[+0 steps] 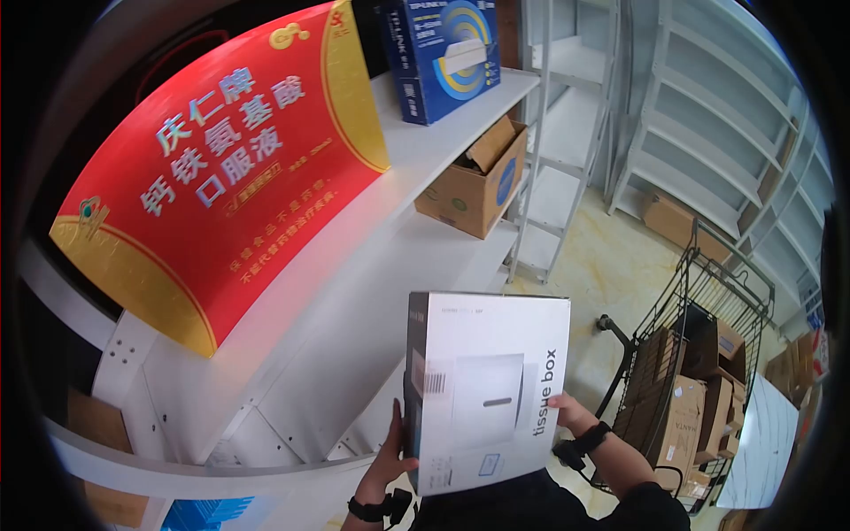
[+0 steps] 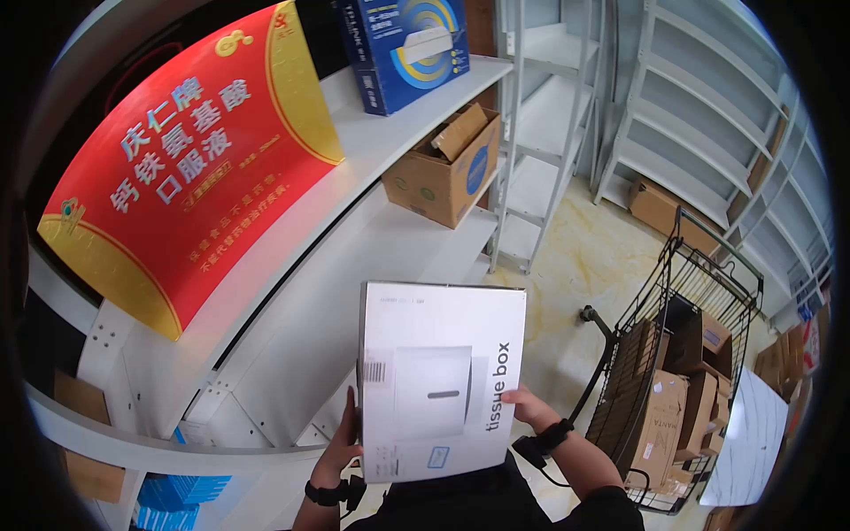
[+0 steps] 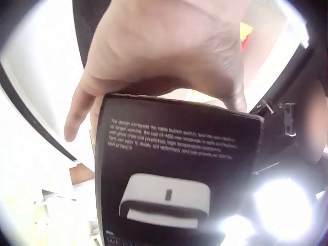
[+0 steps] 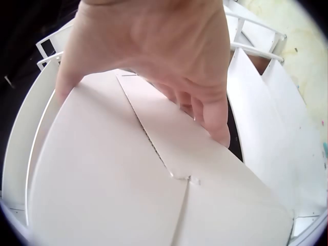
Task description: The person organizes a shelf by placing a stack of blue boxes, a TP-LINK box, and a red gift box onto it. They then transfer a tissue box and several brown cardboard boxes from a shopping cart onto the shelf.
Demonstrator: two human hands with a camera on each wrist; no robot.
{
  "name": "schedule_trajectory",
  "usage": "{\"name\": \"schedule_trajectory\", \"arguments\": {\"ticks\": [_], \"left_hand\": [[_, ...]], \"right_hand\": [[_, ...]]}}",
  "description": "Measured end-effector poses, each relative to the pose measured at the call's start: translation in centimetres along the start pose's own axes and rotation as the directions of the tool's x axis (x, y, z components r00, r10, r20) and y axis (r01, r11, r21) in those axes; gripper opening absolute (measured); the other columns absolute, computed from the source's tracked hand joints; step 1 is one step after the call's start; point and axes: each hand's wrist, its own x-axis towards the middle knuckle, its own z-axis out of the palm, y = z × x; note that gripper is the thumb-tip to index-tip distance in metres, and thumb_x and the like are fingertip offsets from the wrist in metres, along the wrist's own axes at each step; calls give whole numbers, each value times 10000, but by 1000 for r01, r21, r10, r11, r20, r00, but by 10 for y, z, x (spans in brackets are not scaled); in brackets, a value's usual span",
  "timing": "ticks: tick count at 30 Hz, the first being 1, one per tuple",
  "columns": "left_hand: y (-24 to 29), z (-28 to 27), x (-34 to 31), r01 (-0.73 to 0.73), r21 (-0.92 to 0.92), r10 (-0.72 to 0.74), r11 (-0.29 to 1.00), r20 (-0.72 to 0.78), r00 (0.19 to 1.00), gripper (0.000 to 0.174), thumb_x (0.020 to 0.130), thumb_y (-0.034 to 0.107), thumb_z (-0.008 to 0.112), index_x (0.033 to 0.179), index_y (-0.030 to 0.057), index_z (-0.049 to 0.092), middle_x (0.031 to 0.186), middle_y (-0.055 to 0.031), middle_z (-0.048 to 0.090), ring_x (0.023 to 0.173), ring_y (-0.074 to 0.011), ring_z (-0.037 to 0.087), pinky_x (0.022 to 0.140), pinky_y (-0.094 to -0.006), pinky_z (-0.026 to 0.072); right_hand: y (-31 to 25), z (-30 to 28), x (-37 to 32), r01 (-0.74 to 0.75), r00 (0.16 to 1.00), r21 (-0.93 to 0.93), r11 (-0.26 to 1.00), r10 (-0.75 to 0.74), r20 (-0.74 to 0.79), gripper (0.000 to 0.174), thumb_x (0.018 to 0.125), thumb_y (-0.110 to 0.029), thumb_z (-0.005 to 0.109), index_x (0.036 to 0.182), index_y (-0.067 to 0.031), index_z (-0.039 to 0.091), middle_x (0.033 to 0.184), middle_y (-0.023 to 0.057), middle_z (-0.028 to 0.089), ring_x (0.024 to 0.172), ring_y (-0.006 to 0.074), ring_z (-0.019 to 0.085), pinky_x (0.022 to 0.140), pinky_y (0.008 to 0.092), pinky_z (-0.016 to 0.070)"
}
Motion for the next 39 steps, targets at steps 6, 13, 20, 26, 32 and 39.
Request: {"name": "schedule_trajectory", "arguments": {"ticks": [6, 13, 20, 26, 32, 39], "left_hand": [[17, -12, -38, -165, 152, 215, 975, -434, 875, 1057, 622, 339, 713, 1403, 64, 56, 1290, -138, 307, 1204, -251, 322, 1005, -356, 244], [32, -23, -24, -377, 69, 241, 924, -870, 431, 888, 628, 185, 655, 1368, 54, 182, 1250, -144, 366, 1145, -252, 377, 989, -353, 260], [34, -30, -17, -378, 293, 417, 878, -857, 304, 886, 595, 189, 680, 1345, 60, 226, 1232, -132, 373, 1146, -253, 389, 979, -360, 295], [16, -65, -4, -300, 627, 693, 719, -613, 378, 833, 552, 217, 762, 1234, 61, 312, 1274, -150, 258, 1166, -272, 350, 961, -395, 327], [12, -117, 27, -226, 805, 777, 549, -391, 494, 853, 532, 269, 757, 1231, 59, 316, 1265, -168, 265, 1163, -276, 348, 970, -411, 309], [-40, -144, 50, -392, 359, 531, 847, -525, 665, 995, 588, 140, 740, 1330, 3, 91, 1238, -164, 321, 1144, -275, 388, 951, -393, 336]], "right_hand": [[18, 41, 78, -9, 1000, 62, 998, 10, -23, 622, 703, -372, 593, 1180, 3, 456, 1097, 154, 568, 980, 287, 568, 862, 403, 449], [45, 94, 129, -135, 983, 100, 986, 121, 136, 618, 723, -379, 601, 1216, -51, 426, 1151, 108, 543, 1037, 265, 534, 903, 425, 408], [38, 96, 156, -240, 961, -66, 969, 246, 127, 630, 788, -341, 537, 1320, -112, 290, 1240, 91, 471, 1136, 263, 451, 967, 426, 322], [-1, 90, 180, -97, 992, -262, 960, 115, 55, 822, 853, -274, 518, 1390, -76, -72, 1421, 169, 198, 1203, 281, 384, 969, 409, 317], [-24, 115, 230, 297, 911, -731, 614, -411, 26, 855, 815, -347, 593, 1382, 0, 56, 1392, 209, 211, 1220, 308, 334, 978, 427, 301], [-53, 142, 276, 313, 882, -557, 769, -453, -130, 687, 798, -402, 603, 1249, 44, 339, 1180, 192, 444, 1054, 272, 466, 900, 341, 375]]}}
